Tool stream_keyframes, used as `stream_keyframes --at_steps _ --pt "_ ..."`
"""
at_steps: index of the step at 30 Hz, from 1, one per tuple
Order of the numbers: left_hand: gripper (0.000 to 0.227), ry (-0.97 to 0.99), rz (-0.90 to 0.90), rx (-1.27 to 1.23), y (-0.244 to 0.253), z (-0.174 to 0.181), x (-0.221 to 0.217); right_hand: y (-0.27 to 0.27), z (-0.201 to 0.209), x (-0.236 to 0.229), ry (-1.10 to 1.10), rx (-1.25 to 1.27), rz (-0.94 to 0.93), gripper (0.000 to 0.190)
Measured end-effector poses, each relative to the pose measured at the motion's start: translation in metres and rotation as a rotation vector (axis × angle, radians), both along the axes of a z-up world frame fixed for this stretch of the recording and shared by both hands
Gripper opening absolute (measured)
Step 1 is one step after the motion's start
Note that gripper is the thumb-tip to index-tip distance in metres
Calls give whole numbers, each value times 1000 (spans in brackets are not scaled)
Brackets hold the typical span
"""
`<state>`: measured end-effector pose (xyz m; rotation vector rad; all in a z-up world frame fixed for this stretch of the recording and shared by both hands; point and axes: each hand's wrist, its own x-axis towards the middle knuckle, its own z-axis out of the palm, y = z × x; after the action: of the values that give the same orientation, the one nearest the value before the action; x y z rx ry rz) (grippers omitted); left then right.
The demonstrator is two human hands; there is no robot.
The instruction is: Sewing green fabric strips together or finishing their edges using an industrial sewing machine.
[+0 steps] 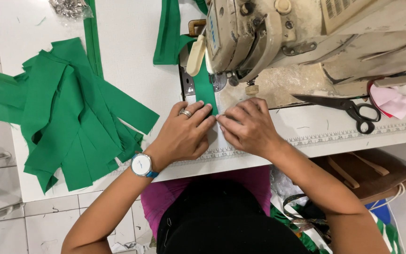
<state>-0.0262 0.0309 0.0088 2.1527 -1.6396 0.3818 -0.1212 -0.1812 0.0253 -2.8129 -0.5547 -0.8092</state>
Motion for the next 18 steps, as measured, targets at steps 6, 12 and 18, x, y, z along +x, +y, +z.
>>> stream_keyframes --at_steps 6,12,18 --pt "53 -15 24 52 -5 1 15 -12 -11 12 12 -60 -28 19" --pt "51 -46 37 28 -13 -5 32 -25 -33 27 43 -75 -49 26" --pt "48 -1 71 -18 -18 -19 51 -26 -39 38 68 -83 -122 38"
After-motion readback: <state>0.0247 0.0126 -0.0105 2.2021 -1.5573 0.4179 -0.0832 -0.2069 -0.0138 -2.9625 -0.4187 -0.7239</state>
